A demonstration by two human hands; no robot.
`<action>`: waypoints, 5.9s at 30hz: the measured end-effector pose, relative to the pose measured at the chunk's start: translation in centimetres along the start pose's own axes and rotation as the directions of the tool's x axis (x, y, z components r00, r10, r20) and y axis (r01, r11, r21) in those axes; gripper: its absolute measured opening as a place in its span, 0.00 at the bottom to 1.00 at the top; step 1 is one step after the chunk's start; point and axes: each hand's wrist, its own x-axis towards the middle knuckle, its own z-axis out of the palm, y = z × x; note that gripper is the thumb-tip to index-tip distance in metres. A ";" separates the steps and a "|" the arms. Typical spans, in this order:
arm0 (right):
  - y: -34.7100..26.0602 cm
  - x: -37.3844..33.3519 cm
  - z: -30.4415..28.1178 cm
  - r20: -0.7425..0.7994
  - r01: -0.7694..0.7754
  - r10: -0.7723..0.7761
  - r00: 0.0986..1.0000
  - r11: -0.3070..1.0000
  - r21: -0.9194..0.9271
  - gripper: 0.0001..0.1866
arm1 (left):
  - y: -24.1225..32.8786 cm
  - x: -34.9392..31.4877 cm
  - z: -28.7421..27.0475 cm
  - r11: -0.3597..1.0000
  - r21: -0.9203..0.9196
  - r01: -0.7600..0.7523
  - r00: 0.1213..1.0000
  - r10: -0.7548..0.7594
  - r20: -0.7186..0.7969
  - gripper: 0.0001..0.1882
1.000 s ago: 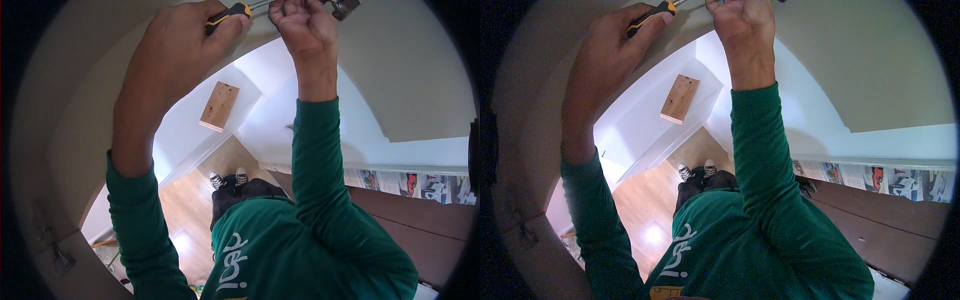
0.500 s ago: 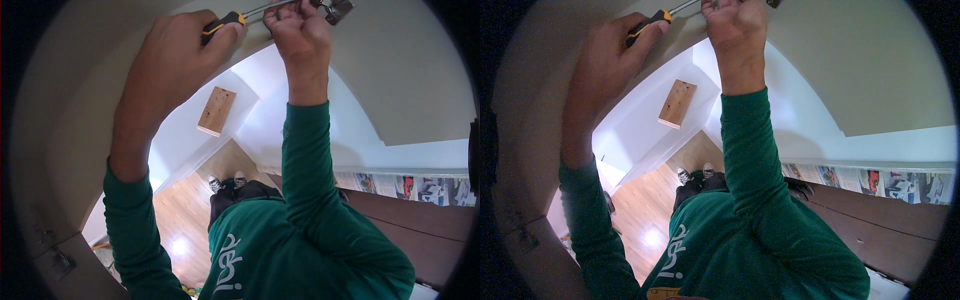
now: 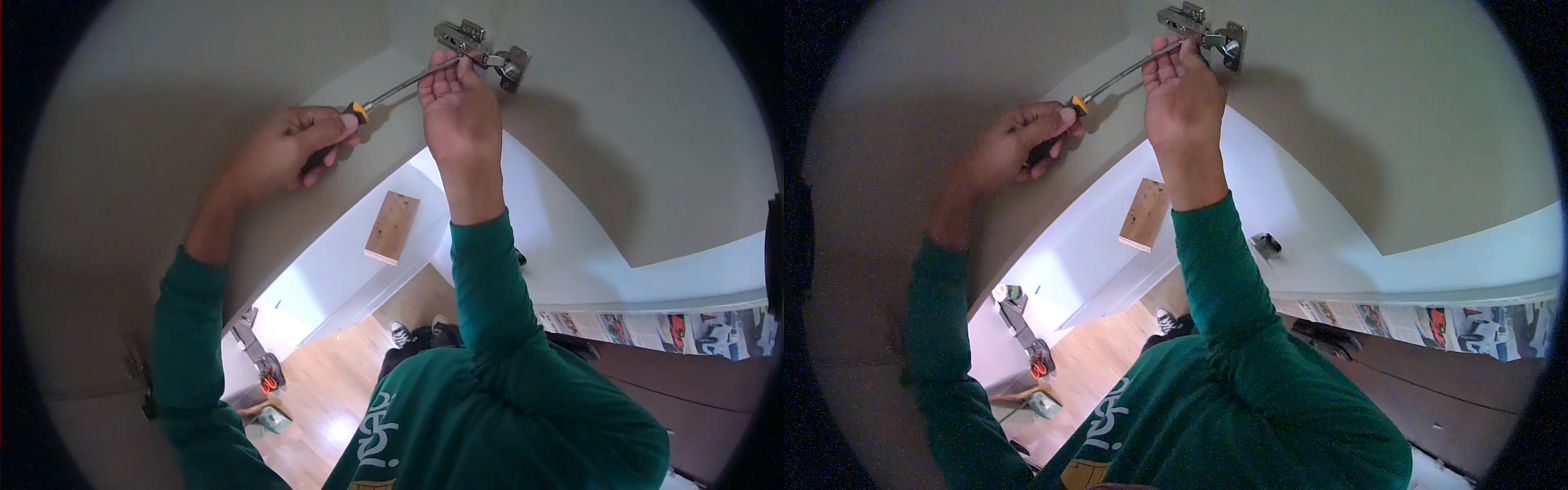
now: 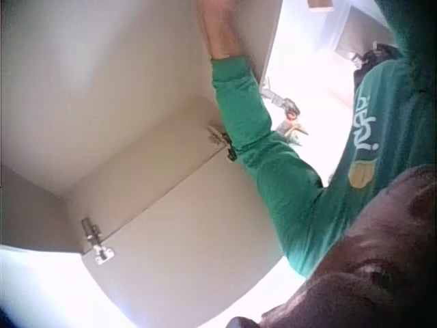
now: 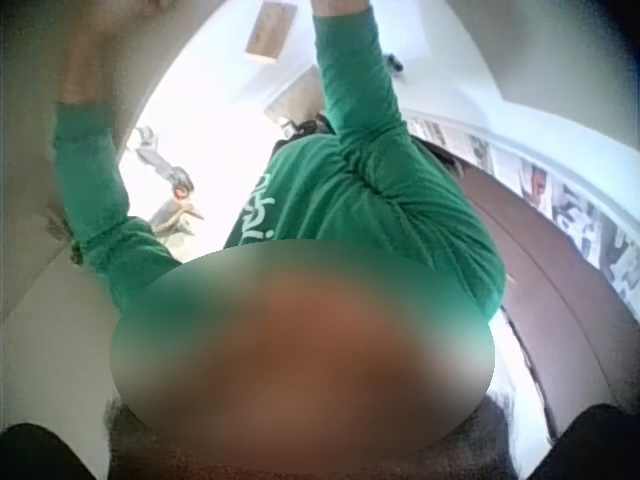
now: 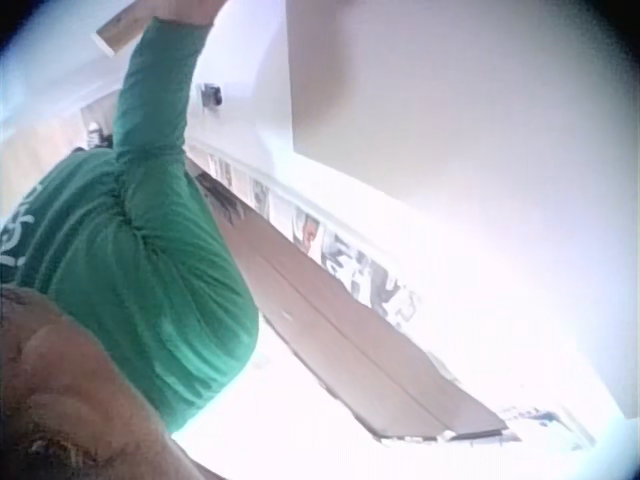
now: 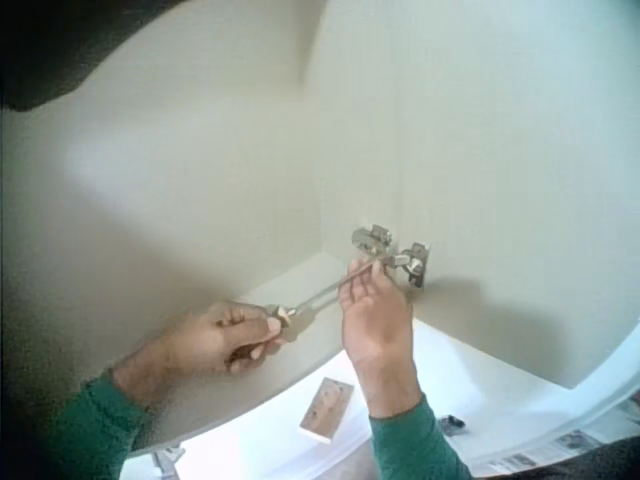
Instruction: The person uses a manual screwdriver to tighten screws on a cabinet hinge, then switches to a power drill to drive a screw into the upper hinge of the cabinet door.
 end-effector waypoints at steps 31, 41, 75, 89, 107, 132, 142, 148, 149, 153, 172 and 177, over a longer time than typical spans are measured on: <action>0.9 0.6 -0.8 0.081 0.085 -0.088 0.993 0.996 0.037 0.09 | -1.6 0.5 2.1 0.802 0.487 -0.347 0.823 0.509 -0.251 0.16; 1.0 0.6 -0.9 0.080 0.110 -0.114 0.990 0.993 0.050 0.08 | -2.3 0.7 3.0 0.518 0.774 -0.364 0.644 0.740 -0.193 0.10; 3.8 -2.8 -0.8 0.440 -0.122 0.175 0.881 0.982 -0.147 0.12 | -2.8 -1.2 -1.1 0.952 -0.305 -0.034 0.962 0.114 0.248 0.21; 4.9 -3.2 -0.7 0.463 -0.107 0.109 0.880 0.994 -0.031 0.12 | -5.9 0.6 2.8 0.498 0.802 -0.330 0.608 0.762 -0.223 0.18; 5.2 -3.2 -0.3 0.365 -0.138 0.104 0.925 0.988 0.069 0.09 | -4.1 0.3 0.3 0.967 -0.064 -0.248 0.963 0.253 0.091 0.21; 4.7 -3.3 1.2 0.195 -0.219 0.248 0.949 0.963 -0.156 0.13 | -1.2 -1.6 -1.1 0.998 0.009 0.065 0.993 -0.066 0.098 0.25; 5.2 -3.3 2.0 0.134 -0.313 0.366 0.921 0.899 -0.306 0.13 | 0.4 6.3 -4.6 0.883 0.392 -0.257 0.921 0.346 -0.176 0.35; 5.2 -3.5 2.6 0.120 -0.359 0.417 0.901 0.871 -0.335 0.12 | 4.1 11.4 -2.2 0.885 0.301 -0.354 0.915 0.395 -0.085 0.26; 5.2 -3.4 2.4 0.128 -0.358 0.417 0.900 0.874 -0.329 0.12 | 4.5 12.0 -2.0 0.880 0.326 -0.345 0.924 0.379 -0.045 0.24; 5.4 -3.1 2.1 0.151 -0.357 0.424 0.893 0.872 -0.336 0.11 | 4.8 13.6 -2.2 0.826 0.461 -0.324 0.928 0.373 -0.017 0.19; 5.4 -2.7 2.9 0.186 -0.162 0.381 0.906 0.716 -0.679 0.10 | 1.9 12.9 -1.4 0.935 -0.211 -0.284 0.912 0.196 -0.360 0.15; 5.9 -2.2 2.4 0.244 -0.029 0.371 0.896 0.597 -0.802 0.11 | -0.7 6.7 -2.3 0.877 0.317 -0.360 0.667 0.480 -0.570 0.15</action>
